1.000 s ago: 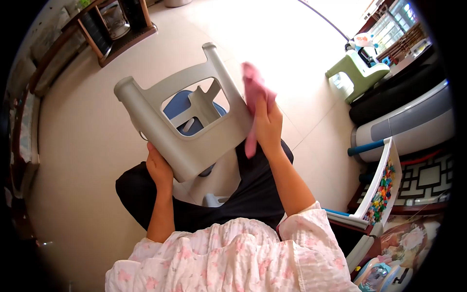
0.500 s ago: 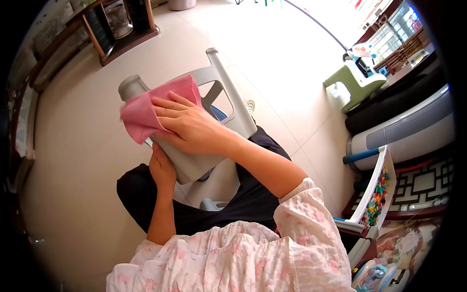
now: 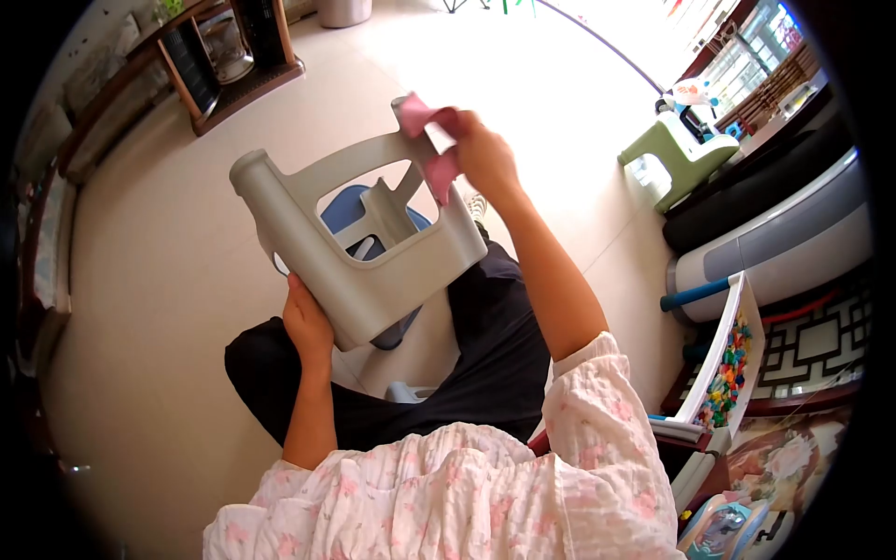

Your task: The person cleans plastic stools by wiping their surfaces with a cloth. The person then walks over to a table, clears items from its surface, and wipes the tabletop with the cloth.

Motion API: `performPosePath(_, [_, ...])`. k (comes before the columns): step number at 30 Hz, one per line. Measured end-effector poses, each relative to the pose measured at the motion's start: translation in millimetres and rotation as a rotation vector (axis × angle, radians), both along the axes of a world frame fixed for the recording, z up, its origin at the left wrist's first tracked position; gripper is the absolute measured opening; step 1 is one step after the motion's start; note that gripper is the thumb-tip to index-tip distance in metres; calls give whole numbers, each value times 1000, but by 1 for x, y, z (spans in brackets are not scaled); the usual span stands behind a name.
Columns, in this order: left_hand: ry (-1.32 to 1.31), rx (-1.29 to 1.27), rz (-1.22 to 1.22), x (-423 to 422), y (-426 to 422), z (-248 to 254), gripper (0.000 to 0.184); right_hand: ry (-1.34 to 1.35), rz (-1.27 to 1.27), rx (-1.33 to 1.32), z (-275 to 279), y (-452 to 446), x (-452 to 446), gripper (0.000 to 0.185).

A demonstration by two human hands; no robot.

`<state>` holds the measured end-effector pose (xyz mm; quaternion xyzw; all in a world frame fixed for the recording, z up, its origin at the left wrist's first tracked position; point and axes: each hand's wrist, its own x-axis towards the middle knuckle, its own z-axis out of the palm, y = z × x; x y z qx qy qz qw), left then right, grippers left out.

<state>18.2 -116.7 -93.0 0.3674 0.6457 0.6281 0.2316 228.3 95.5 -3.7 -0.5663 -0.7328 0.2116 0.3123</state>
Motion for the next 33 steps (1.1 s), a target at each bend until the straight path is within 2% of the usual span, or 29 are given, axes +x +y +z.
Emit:
performPosePath(1, [-14, 5, 0, -1, 0, 0, 52, -36, -163, 50, 11, -9, 2, 36])
performPosePath(2, [-11, 6, 2, -2, 0, 1, 52, 84, -217, 158, 13, -15, 3, 29])
performPosePath(4, [-58, -16, -46, -4, -2, 4, 51, 72, -221, 237, 11, -23, -1, 27])
performPosePath(6, [-25, -16, -43, -2, -1, 4, 51, 93, -42, 258, -1, -32, -9, 29])
performPosePath(7, [-2, -8, -30, -1, 1, 5, 51, 149, 137, 186, -5, -39, -13, 31])
performPosePath(8, [4, -10, -36, 1, 1, 5, 51, 72, 338, 316, -13, -42, -17, 33])
performPosePath(13, [-61, -5, 55, 4, 0, 5, 51, 264, 268, -18, -8, -95, 1, 32])
performPosePath(16, [-176, 9, 76, 3, 0, 3, 52, 164, 365, 209, -29, -142, 30, 36])
performPosePath(18, [-207, -5, 63, 0, -2, 6, 51, 184, 396, 170, -32, -172, 46, 37])
performPosePath(20, [-235, -16, 44, -5, -1, 4, 49, 363, 362, 9, -46, -196, 61, 31])
performPosePath(21, [-178, 28, 75, -10, 1, -2, 46, 367, 352, 9, -49, -205, 68, 31])
performPosePath(22, [-120, 74, 105, -16, 2, -8, 43, 524, 232, -186, -51, -211, 75, 29])
performPosePath(23, [-123, 19, 92, -26, 1, -8, 30, 679, 112, -381, -54, -215, 79, 27])
performPosePath(24, [-118, 19, 90, -30, 2, -10, 30, 764, 6, -295, -64, -214, 82, 32])
performPosePath(26, [183, 301, 375, -33, 6, 12, 22, 1158, -219, -380, -54, -205, 75, 36])
performPosePath(27, [193, 300, 381, -34, 4, 27, 22, 1186, -245, -313, -53, -199, 69, 42])
performPosePath(29, [915, 343, 353, -28, 1, 62, 19, 1174, -241, -257, -61, -188, 57, 43])
performPosePath(30, [925, 339, 361, -22, 5, 71, 19, 1151, -244, -195, -65, -185, 51, 44])
performPosePath(32, [926, 159, -132, -8, 16, 84, 15, 1022, -140, -243, -67, -182, 40, 47])
performPosePath(33, [933, 154, -123, -2, 17, 87, 15, 979, -94, -214, -69, -183, 30, 42])
